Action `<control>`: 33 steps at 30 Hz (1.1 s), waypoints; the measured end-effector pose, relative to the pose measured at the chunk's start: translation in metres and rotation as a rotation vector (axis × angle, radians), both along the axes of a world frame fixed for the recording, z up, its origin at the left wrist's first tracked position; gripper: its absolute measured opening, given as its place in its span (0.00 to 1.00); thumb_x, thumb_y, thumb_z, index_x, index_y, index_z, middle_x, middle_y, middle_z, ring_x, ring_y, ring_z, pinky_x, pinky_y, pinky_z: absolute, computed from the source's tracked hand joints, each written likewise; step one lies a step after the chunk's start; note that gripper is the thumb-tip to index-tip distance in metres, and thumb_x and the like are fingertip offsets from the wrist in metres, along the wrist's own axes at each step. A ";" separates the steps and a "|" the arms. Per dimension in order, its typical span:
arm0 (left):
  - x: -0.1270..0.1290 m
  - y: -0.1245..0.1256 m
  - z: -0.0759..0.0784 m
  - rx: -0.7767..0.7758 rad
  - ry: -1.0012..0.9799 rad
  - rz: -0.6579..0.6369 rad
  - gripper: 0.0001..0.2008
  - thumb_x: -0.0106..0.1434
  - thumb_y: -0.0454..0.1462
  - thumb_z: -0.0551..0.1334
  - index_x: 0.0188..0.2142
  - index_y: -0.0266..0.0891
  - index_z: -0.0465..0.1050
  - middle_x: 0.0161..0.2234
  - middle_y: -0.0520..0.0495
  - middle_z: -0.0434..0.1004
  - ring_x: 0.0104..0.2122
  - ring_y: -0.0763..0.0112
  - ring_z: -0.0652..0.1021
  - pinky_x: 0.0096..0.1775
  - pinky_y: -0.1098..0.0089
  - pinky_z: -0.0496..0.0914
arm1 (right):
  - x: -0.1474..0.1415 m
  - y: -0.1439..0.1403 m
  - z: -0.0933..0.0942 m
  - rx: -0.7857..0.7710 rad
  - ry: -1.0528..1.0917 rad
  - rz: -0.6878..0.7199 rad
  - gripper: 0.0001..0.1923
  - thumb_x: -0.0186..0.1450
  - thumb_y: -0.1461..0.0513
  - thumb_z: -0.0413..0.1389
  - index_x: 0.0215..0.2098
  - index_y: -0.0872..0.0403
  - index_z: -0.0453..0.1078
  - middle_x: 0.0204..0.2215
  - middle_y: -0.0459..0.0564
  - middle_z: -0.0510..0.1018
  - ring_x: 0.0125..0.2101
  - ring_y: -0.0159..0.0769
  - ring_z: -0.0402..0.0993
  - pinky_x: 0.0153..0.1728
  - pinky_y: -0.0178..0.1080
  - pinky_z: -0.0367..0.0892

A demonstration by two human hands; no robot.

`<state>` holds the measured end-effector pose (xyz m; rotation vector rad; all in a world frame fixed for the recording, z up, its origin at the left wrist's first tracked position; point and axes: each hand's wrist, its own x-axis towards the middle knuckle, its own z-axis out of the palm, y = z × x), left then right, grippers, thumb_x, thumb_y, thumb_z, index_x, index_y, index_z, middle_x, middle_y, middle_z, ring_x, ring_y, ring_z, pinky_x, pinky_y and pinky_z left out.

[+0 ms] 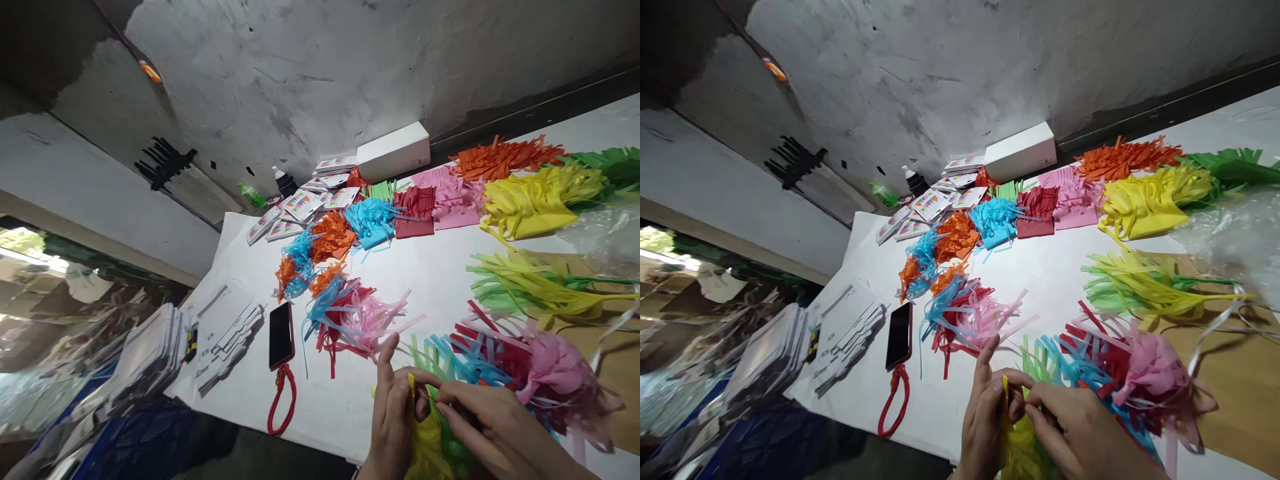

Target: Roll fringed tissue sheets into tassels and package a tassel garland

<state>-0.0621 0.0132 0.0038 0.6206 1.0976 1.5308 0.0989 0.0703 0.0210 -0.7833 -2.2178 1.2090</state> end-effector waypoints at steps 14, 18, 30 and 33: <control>0.003 -0.008 -0.017 -0.027 0.054 -0.064 0.26 0.69 0.48 0.64 0.63 0.45 0.64 0.31 0.52 0.74 0.27 0.74 0.72 0.32 0.73 0.67 | 0.000 0.002 -0.003 -0.106 0.012 0.000 0.14 0.77 0.57 0.46 0.50 0.46 0.73 0.46 0.47 0.83 0.43 0.35 0.81 0.45 0.32 0.73; -0.001 -0.008 -0.017 -0.003 0.324 -0.030 0.14 0.69 0.47 0.64 0.36 0.38 0.76 0.28 0.51 0.71 0.27 0.75 0.71 0.31 0.74 0.65 | 0.002 0.004 -0.010 -0.200 0.015 -0.112 0.14 0.76 0.52 0.47 0.46 0.47 0.73 0.36 0.45 0.83 0.35 0.35 0.81 0.35 0.32 0.73; -0.001 -0.007 -0.010 0.369 1.112 -0.024 0.07 0.70 0.31 0.56 0.38 0.41 0.71 0.29 0.48 0.75 0.30 0.70 0.75 0.33 0.73 0.68 | -0.007 0.006 -0.007 -0.153 -0.032 -0.070 0.12 0.74 0.57 0.46 0.37 0.49 0.70 0.33 0.46 0.78 0.34 0.38 0.77 0.35 0.38 0.70; 0.008 -0.008 -0.020 0.420 1.176 -0.063 0.06 0.69 0.31 0.57 0.40 0.41 0.72 0.31 0.45 0.78 0.31 0.68 0.77 0.33 0.71 0.70 | -0.008 0.012 -0.011 -0.072 0.122 -0.257 0.10 0.72 0.56 0.49 0.36 0.48 0.69 0.36 0.50 0.78 0.39 0.41 0.78 0.40 0.41 0.73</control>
